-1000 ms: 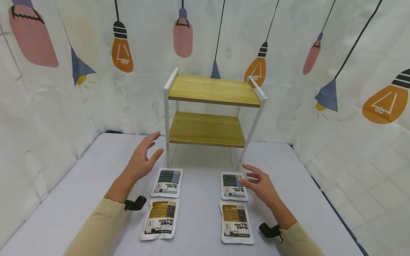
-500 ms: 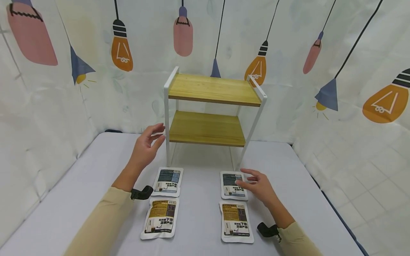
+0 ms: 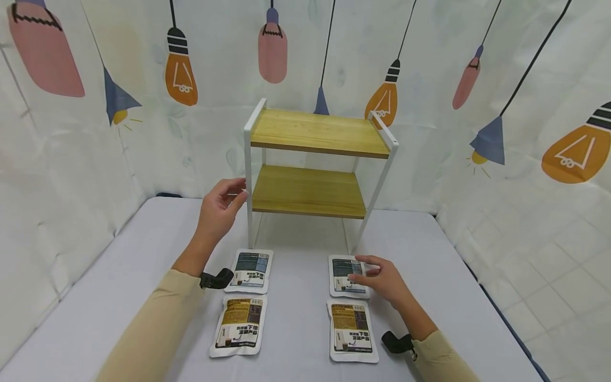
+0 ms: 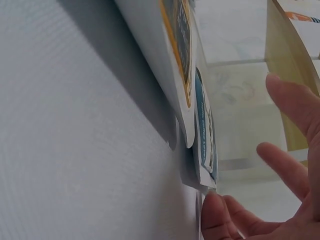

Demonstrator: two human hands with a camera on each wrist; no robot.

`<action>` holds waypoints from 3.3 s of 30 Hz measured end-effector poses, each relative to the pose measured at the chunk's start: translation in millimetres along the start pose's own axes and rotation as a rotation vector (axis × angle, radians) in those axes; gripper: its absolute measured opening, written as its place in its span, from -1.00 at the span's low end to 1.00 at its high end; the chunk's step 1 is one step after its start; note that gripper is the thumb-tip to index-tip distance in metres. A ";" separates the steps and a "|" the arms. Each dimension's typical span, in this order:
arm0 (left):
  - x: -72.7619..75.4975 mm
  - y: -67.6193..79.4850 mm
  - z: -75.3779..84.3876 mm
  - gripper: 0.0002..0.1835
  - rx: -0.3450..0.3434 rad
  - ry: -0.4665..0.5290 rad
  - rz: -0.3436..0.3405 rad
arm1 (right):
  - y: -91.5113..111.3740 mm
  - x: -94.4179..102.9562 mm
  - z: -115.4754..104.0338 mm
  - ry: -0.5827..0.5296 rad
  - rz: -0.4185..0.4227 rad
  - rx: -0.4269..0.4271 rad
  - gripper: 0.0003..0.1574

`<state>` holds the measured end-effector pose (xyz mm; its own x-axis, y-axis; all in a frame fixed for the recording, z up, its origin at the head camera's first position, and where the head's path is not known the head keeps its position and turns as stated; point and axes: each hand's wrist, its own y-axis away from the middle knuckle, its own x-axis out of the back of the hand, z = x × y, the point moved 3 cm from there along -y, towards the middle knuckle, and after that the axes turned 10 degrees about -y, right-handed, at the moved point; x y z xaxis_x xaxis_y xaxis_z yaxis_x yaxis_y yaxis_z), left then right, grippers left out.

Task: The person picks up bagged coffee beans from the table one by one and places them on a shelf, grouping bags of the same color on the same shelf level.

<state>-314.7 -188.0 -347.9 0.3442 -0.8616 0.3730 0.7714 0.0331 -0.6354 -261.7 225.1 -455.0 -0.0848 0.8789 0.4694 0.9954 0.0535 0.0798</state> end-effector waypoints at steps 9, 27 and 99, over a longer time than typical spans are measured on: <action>-2.7 -4.6 4.0 -0.62 0.063 0.020 -0.015 | -4.9 -2.9 5.7 0.027 0.023 -0.035 -0.16; -3.1 -11.5 -4.9 -0.70 0.096 0.040 -0.005 | -9.7 -9.0 -0.7 0.121 0.001 -0.043 -0.26; -4.3 -16.7 -7.8 -0.64 0.144 -0.011 -0.059 | -13.4 -9.5 -8.6 0.021 0.004 -0.080 -0.29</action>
<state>-333.3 -188.8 -344.2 0.3016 -0.8585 0.4147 0.8590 0.0559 -0.5090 -274.6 211.9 -452.9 -0.0823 0.8690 0.4879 0.9891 0.0111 0.1470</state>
